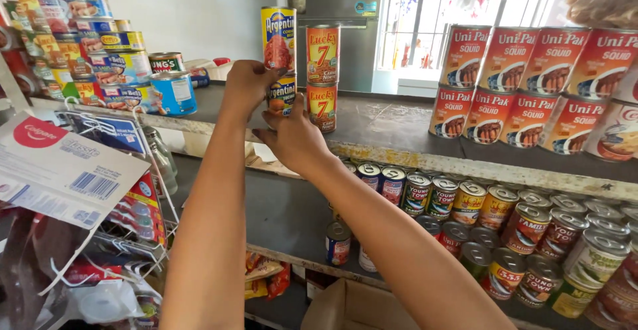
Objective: Organizing and stocking various canned goods onto store shelves from a cardboard box.
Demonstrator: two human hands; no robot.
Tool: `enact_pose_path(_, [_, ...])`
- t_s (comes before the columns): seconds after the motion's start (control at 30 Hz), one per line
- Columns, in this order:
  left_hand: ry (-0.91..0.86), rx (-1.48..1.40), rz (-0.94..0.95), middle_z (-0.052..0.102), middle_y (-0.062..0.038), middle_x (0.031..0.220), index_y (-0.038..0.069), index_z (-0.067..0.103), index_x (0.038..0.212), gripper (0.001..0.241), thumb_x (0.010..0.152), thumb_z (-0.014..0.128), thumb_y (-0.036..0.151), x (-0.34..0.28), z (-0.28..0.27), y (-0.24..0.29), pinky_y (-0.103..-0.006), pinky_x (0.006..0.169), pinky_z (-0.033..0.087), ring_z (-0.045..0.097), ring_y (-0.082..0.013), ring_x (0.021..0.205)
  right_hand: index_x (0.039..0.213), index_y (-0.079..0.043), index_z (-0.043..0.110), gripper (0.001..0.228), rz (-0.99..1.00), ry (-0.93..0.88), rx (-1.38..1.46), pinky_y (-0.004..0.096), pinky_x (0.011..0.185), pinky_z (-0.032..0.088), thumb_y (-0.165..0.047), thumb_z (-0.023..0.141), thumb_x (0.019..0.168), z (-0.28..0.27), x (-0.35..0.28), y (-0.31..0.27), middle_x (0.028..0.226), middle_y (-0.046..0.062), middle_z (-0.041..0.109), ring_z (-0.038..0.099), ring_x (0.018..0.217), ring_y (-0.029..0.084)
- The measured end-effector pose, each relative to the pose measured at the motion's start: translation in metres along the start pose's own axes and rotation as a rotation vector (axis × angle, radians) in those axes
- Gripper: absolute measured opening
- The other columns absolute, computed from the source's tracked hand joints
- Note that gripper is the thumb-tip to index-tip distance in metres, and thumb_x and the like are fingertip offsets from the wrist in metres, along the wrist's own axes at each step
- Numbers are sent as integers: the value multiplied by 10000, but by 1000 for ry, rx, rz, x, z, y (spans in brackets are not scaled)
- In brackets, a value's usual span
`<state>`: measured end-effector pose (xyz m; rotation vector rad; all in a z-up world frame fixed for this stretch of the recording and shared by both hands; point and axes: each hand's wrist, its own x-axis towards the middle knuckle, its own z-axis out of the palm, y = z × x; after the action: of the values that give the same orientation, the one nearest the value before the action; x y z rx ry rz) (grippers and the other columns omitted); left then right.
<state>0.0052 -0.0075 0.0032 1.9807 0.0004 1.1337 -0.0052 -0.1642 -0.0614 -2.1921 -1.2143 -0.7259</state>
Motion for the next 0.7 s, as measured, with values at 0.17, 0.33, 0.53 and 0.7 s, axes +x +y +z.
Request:
enact_pose_path(0.17, [-25, -6, -35, 723, -98, 724, -67, 751, 924, 347, 801, 855, 240, 6, 5, 3, -315, 532, 503, 645, -121, 590, 1407, -185, 585, 528, 49, -6, 41, 509, 992, 502, -455, 600, 952, -10, -5, -8, 1483, 392, 245, 565, 1169, 538])
enact_pose_path(0.33, [-50, 13, -55, 717, -103, 727, -70, 757, 920, 337, 803, 864, 228, 0, 1, 8, -308, 523, 495, 626, -124, 586, 1335, -158, 645, 479, 14, 98, 37, 518, 960, 512, -438, 619, 947, 2, -6, -5, 1432, 407, 298, 520, 1203, 571])
enact_pose_path(0.53, [-77, -123, -48, 741, -69, 788, -43, 761, 958, 280, 827, 822, 196, -8, 0, 6, -278, 540, 531, 659, -97, 626, 1236, -105, 708, 394, -34, 192, 51, 516, 969, 523, -381, 645, 961, 13, -4, 6, 1362, 420, 349, 502, 1169, 605])
enact_pose_path(0.7, [-30, -119, -18, 763, -66, 820, -22, 770, 997, 267, 851, 820, 195, -25, 1, 11, -265, 560, 527, 655, -83, 653, 1199, -91, 718, 303, -115, 323, 152, 544, 1024, 474, -236, 679, 937, 14, -9, 13, 1355, 419, 385, 519, 1163, 588])
